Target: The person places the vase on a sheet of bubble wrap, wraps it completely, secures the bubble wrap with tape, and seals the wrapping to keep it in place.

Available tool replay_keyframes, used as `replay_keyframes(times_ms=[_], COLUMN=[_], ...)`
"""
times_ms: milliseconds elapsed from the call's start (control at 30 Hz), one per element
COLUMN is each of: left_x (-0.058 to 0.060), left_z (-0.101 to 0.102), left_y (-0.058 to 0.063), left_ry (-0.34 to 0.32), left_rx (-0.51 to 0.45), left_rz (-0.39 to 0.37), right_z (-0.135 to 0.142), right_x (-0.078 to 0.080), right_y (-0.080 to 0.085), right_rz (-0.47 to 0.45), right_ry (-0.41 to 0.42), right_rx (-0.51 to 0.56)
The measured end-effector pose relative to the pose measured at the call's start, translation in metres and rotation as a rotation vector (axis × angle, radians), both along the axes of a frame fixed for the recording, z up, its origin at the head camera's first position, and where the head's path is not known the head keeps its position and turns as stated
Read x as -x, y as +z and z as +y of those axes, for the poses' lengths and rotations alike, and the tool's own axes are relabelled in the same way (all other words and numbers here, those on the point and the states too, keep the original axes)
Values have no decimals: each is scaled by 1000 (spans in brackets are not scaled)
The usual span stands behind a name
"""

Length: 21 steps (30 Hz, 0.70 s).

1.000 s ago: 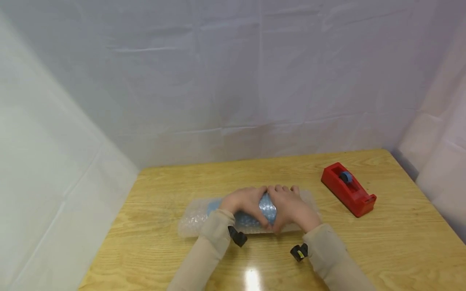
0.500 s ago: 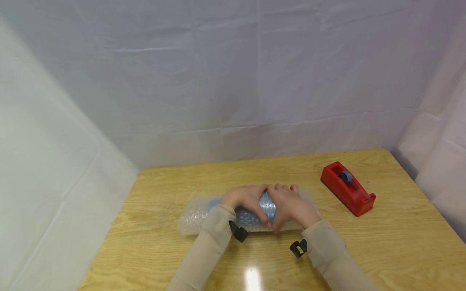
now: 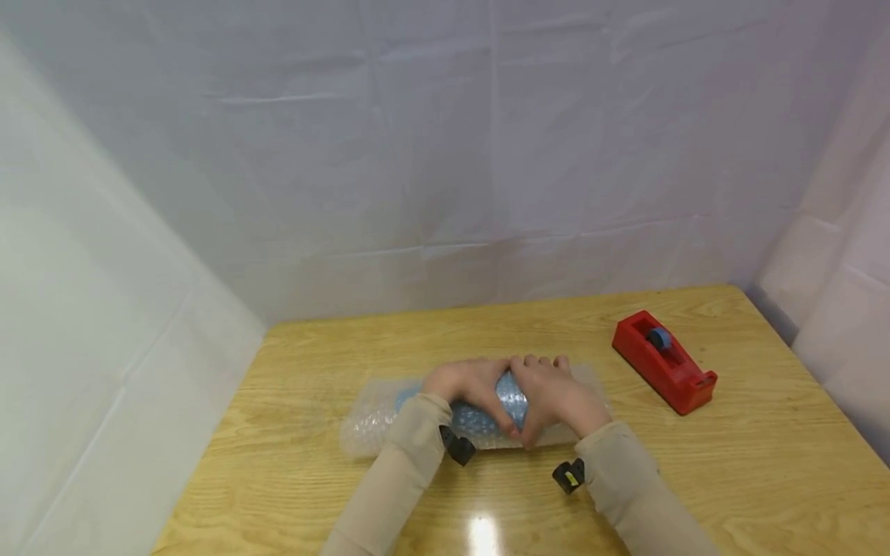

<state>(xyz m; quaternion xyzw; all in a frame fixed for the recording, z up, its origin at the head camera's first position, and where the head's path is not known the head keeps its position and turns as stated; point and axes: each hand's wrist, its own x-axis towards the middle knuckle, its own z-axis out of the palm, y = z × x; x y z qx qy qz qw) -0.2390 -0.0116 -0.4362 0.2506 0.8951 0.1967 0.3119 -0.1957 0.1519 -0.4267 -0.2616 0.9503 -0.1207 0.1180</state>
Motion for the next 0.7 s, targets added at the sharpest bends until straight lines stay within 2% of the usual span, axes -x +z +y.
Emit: replay_keyframes(times_ms=[267, 367, 433, 500, 600, 700], left_x=[-8, -12, -16, -20, -29, -43], left_z=[-1, -2, -4, -6, -7, -4], left_y=[-1, 0, 2, 3, 3, -2], left_ry=[21, 33, 35, 20, -25, -62], left_rx=[-72, -46, 7, 73, 165, 227], left_rz=[-76, -46, 26, 136, 345, 538], right_z=[0, -1, -2, -3, -2, 0], right_x=[-6, -6, -5, -3, 0, 4], right_y=[4, 4, 4, 3, 3, 1], right_rz=[-60, -69, -75, -81, -97, -126], right_ry=[-12, -12, -10, -5, -12, -19], right_rx=[-34, -36, -23, -16, -13, -13])
